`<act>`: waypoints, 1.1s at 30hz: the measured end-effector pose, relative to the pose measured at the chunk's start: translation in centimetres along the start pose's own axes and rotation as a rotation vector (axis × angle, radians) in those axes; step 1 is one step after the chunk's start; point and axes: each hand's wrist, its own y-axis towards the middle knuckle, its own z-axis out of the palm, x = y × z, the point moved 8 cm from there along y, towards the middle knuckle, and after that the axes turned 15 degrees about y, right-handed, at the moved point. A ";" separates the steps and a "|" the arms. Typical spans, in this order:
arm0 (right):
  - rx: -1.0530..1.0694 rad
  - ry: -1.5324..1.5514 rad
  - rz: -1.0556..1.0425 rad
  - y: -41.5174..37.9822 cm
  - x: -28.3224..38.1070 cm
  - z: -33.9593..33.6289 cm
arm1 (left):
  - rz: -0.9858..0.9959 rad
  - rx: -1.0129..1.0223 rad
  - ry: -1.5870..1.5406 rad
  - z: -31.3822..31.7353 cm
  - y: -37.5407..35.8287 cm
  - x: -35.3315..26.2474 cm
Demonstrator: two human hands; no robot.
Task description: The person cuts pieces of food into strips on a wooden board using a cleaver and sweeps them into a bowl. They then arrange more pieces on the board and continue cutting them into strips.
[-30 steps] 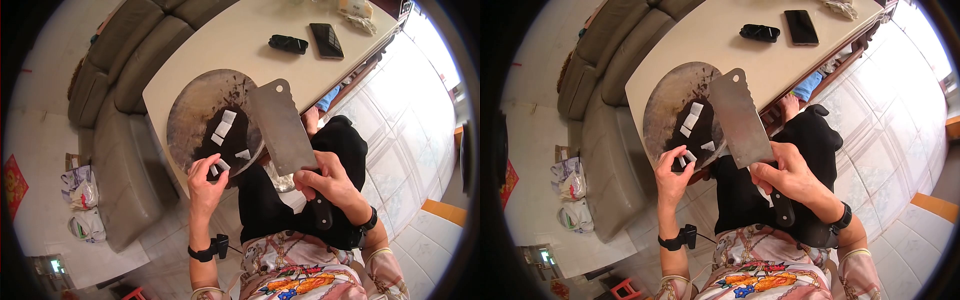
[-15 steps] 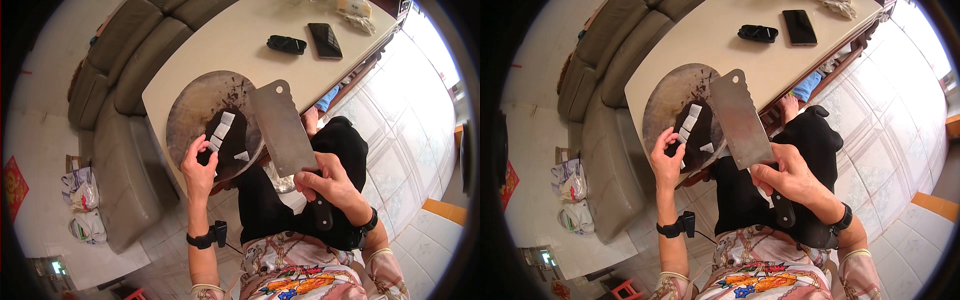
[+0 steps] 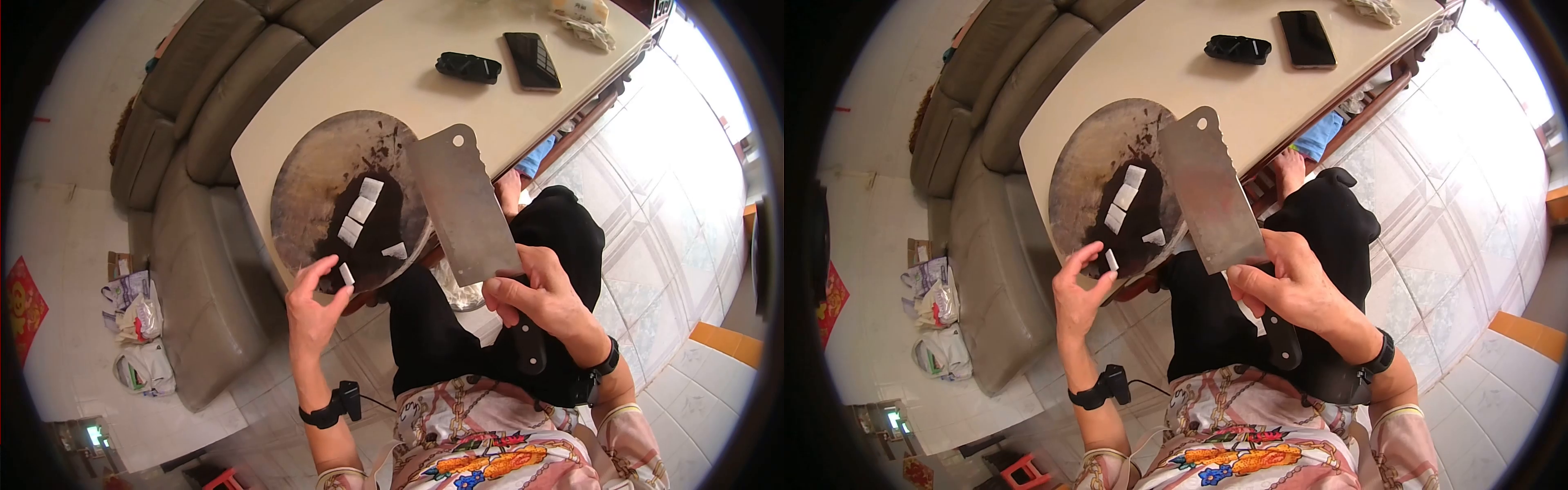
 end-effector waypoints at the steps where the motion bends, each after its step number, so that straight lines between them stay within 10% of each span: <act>1: 0.018 -0.009 0.009 0.0 0.0 0.1 | 0.087 -0.012 0.020 -0.1 -0.3 -0.5; 23: -0.011 -0.033 0.022 -0.3 -0.4 -0.5 | -0.015 -0.215 -0.062 1.5 2.3 0.3; 33: -0.009 -0.022 0.017 -0.3 -0.5 -0.4 | 0.371 -0.151 0.095 3.0 2.2 -7.9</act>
